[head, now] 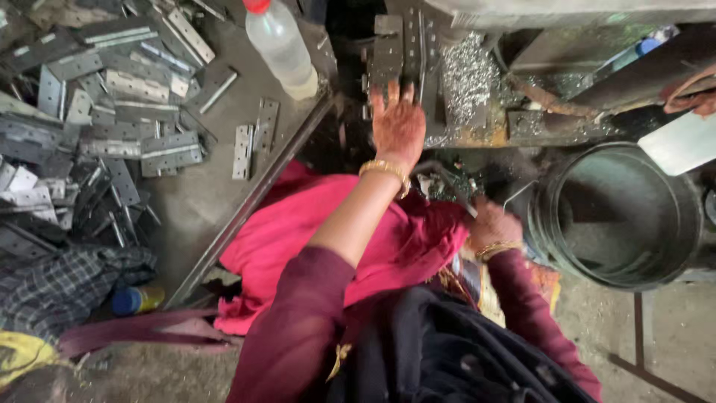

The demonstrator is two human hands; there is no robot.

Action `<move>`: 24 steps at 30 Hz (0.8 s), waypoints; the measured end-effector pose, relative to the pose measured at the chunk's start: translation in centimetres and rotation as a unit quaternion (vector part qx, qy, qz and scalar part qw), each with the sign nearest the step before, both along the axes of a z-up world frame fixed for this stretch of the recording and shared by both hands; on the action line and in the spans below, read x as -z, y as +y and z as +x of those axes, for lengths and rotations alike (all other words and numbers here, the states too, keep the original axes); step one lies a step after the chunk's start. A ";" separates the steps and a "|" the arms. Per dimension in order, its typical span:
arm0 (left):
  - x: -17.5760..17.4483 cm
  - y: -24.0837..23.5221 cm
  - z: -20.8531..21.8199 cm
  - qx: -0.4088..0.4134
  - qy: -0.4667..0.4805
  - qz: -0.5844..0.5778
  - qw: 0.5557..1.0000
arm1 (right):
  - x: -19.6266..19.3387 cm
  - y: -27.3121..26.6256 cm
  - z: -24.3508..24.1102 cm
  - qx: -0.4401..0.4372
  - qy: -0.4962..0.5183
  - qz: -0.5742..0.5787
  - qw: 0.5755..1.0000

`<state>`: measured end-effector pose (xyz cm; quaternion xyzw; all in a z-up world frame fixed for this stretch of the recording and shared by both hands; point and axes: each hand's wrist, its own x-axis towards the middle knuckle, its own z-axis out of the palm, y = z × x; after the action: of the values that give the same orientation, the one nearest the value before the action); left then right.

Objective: The person picks up metal brackets and places them into a machine to punch holes, then moves the finished brackets to a tray.

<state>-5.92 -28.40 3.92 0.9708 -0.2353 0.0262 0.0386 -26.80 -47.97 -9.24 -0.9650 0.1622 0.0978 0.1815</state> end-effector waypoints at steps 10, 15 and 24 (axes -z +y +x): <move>0.1 -0.1 0.2 -0.001 -0.033 -0.040 0.999 | 2.6 0.4 -1.1 -0.005 0.011 0.034 0.999; -0.8 -1.2 3.0 -0.017 -0.025 0.010 0.999 | 1.5 -0.1 0.2 0.050 0.032 -0.020 0.998; -1.1 -0.8 3.8 0.008 0.027 0.040 0.999 | 1.5 -1.0 0.3 0.014 0.011 -0.009 1.000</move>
<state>-2.09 -29.19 5.00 0.9700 -0.2427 -0.0095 0.0065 -26.54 -48.97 -10.74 -0.9630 0.1787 0.1039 0.1727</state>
